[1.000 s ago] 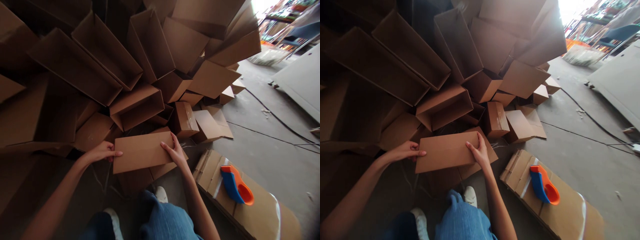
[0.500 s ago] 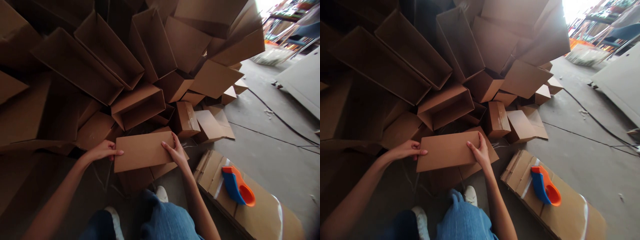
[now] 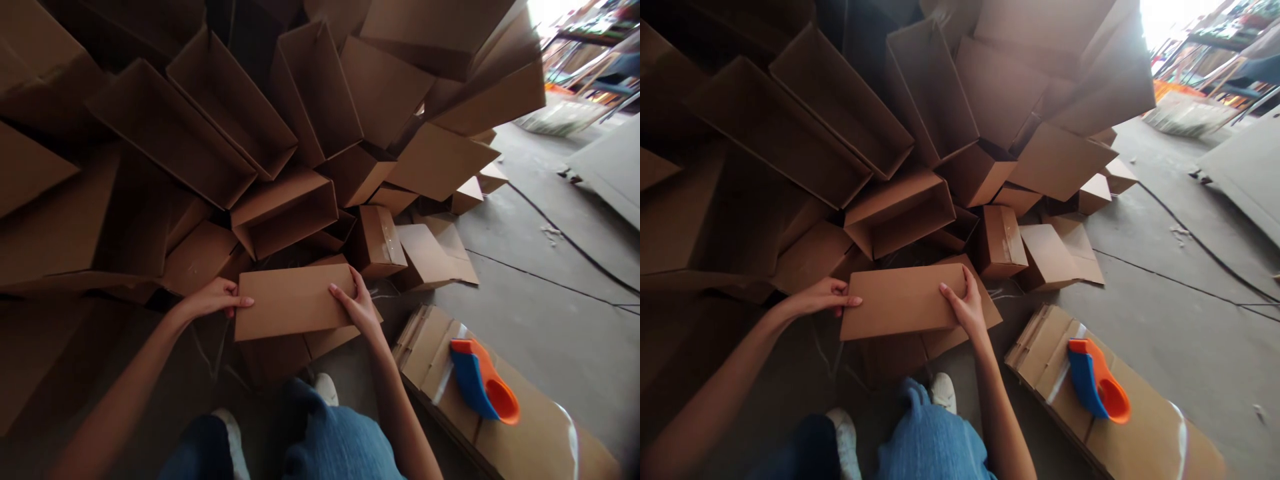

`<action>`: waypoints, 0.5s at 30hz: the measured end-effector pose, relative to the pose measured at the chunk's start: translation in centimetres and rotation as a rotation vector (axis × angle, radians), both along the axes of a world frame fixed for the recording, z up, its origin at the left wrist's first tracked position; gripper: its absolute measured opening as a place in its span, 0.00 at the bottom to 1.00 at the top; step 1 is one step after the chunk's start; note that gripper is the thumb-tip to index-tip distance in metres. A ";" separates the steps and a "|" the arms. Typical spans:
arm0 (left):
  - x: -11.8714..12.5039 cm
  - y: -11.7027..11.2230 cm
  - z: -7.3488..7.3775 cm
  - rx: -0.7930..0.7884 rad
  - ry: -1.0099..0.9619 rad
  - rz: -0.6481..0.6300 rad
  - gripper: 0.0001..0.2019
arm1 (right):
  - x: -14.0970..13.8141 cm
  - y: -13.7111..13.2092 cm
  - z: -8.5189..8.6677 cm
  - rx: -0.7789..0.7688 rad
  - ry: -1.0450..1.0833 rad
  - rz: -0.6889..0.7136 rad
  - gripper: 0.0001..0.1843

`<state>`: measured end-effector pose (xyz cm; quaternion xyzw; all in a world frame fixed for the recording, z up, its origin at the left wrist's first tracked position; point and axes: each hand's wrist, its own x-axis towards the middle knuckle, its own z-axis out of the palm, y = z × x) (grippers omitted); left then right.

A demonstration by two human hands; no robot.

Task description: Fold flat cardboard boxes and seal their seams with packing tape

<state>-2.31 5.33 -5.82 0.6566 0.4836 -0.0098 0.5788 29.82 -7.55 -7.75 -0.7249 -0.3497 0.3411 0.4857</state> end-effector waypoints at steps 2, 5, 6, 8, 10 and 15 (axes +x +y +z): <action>0.0 0.0 -0.1 -0.013 -0.005 0.006 0.27 | 0.1 -0.1 -0.1 0.005 0.014 0.001 0.49; 0.0 0.2 -0.1 -0.034 -0.002 -0.006 0.28 | 0.0 -0.1 -0.3 0.021 0.011 -0.004 0.49; 0.1 0.3 0.0 -0.038 0.000 -0.012 0.28 | 0.0 0.0 -0.4 0.024 0.002 -0.002 0.49; 0.2 0.4 0.2 -0.044 0.013 -0.024 0.28 | -0.1 0.1 -0.5 0.019 -0.016 0.013 0.48; 0.3 0.5 0.6 -0.051 0.038 -0.045 0.27 | 0.3 0.0 -0.5 0.002 -0.021 0.048 0.49; 0.6 0.2 1.9 0.021 0.137 -0.101 0.24 | 4.7 -3.4 -0.2 0.031 -0.214 -0.028 0.45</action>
